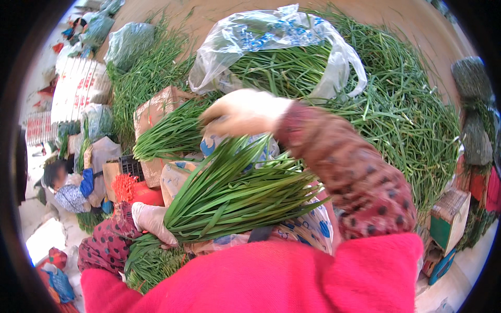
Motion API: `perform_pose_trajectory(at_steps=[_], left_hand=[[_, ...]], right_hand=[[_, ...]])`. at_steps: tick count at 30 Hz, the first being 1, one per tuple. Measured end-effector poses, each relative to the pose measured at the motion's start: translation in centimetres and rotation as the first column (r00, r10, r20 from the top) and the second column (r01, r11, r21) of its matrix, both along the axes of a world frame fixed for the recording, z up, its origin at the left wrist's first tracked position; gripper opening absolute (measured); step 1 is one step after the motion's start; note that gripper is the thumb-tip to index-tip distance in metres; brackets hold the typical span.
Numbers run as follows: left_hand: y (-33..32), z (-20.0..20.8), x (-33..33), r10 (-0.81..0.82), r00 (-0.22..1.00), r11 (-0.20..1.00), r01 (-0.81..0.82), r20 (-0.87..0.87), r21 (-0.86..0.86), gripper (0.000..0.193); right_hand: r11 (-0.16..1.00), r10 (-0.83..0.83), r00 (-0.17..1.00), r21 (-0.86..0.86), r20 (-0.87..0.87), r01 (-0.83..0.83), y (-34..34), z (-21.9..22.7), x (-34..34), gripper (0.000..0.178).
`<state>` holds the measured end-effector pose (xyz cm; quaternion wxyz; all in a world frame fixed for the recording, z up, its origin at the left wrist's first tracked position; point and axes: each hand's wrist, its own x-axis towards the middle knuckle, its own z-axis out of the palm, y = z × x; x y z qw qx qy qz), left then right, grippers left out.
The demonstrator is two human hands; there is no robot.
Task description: The person sorts through green chives by hand, removing debris and aligning the stalks into bundles. They secure a bundle with a red tie and place it aside among other piles of vegetables.
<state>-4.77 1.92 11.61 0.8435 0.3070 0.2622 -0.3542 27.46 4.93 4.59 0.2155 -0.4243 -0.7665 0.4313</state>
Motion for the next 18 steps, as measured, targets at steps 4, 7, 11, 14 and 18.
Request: perform_pose_trajectory(at_steps=[4,7,11,14,18], left_hand=[[0.5,1.3,0.8,-0.144,0.989,0.956,0.143,-0.012,0.255,0.052],[0.4,1.5,-0.5,-0.19,0.978,0.83,0.112,0.087,0.547,0.046],[0.8,1.6,-1.9,-0.006,0.985,0.853,0.096,-0.175,0.513,0.044],[1.1,1.3,-1.0,-0.007,0.985,0.794,0.111,-0.173,0.598,0.042],[1.5,-1.0,-2.6,-0.016,1.0,0.681,0.01,0.001,0.732,0.048]], right_hand=[[0.917,0.343,0.939,-0.218,0.011,-0.333,-0.1,0.8,-5.2,0.049],[0.885,0.384,0.909,-0.345,0.165,-0.311,-0.1,0.8,-3.1,0.059],[0.909,0.261,0.91,-0.398,0.321,-0.121,-1.7,0.4,2.5,0.067],[0.802,0.083,0.997,-0.594,0.002,-0.066,-4.7,-1.9,9.2,0.064],[0.628,-0.136,0.913,-0.747,-0.384,-0.22,-5.8,-0.6,13.2,0.078]])
